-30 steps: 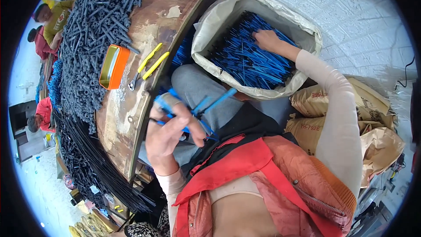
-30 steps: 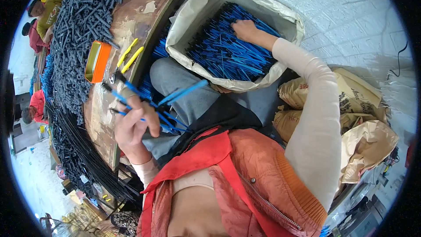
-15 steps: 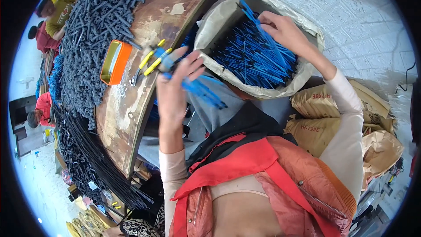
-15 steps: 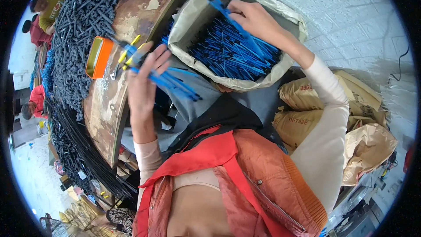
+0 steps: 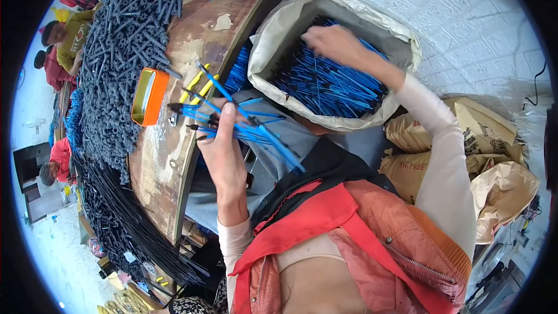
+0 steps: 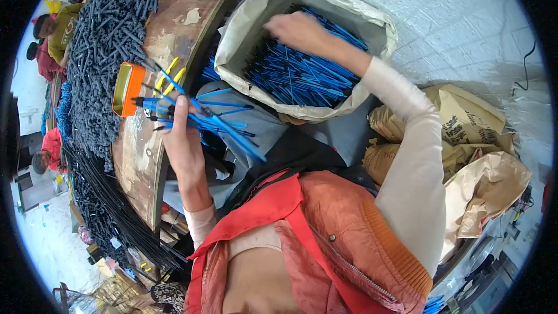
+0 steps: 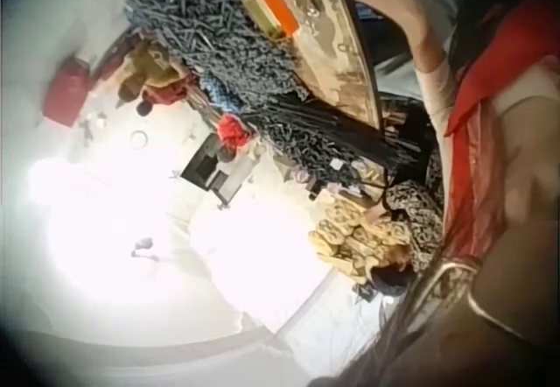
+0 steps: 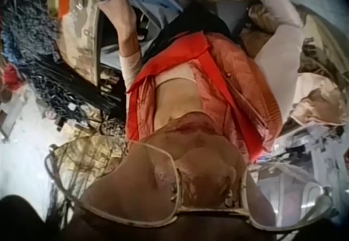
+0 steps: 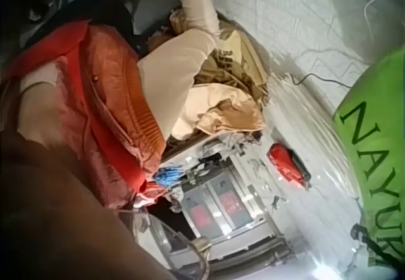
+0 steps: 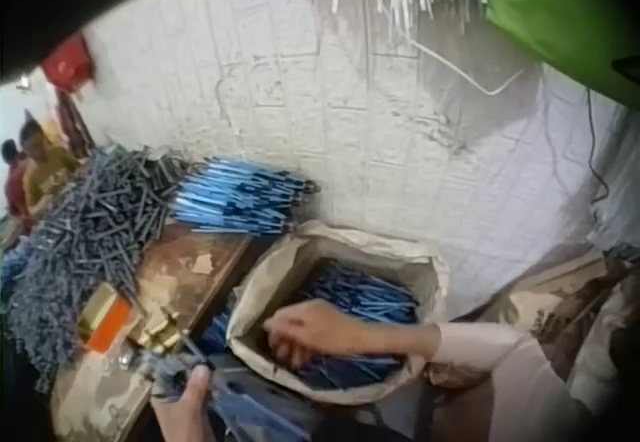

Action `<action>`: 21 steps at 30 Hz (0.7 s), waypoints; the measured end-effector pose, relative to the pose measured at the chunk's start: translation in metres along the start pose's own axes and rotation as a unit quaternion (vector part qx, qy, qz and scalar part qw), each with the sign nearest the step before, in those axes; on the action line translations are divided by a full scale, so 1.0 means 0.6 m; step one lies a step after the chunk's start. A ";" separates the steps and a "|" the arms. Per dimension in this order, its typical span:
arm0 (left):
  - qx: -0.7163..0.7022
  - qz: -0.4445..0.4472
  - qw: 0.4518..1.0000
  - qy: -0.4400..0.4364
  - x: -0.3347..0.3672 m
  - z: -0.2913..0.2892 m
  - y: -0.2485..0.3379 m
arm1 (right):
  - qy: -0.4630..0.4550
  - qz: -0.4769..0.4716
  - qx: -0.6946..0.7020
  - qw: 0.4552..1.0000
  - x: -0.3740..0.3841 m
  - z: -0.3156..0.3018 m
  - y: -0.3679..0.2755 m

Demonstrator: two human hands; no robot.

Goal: Assembling blue plastic rods into a central hub using pliers.

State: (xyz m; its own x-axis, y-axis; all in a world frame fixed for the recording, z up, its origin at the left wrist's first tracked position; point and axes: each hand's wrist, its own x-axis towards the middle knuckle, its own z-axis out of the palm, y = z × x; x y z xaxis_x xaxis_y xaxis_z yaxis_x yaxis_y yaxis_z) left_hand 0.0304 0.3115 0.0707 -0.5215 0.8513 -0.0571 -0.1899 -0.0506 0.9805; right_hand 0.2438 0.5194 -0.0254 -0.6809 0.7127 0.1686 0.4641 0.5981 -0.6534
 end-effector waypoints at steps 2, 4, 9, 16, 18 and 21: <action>-0.040 -0.024 0.998 -0.040 -0.020 -0.006 0.019 | -0.051 0.131 -0.327 0.934 -0.004 -0.001 0.155; -0.071 -0.072 0.992 -0.080 -0.045 -0.008 0.037 | -0.081 0.229 -0.386 0.890 -0.032 0.011 0.266; -0.044 -0.106 0.980 -0.165 -0.053 -0.004 0.044 | -0.075 0.175 -0.202 0.961 -0.057 0.018 0.403; -0.071 -0.106 0.978 -0.163 -0.029 -0.006 0.027 | -0.145 0.154 -0.209 0.955 -0.079 0.034 0.377; -0.070 -0.098 0.978 -0.169 -0.026 0.001 0.028 | -0.087 0.116 -0.176 0.974 -0.086 0.025 0.360; -0.070 -0.092 0.977 -0.179 -0.020 0.001 0.029 | -0.161 0.130 -0.140 0.968 -0.085 0.007 0.323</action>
State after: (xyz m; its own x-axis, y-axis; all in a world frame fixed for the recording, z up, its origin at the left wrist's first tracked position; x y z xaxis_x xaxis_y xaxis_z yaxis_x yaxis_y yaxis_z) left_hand 0.0339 0.3008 0.0884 -0.1490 0.9795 -0.1359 -0.3775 0.0706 0.9233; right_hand 0.3663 0.5974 -0.1634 -0.6406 0.7287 -0.2423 0.7484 0.5217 -0.4095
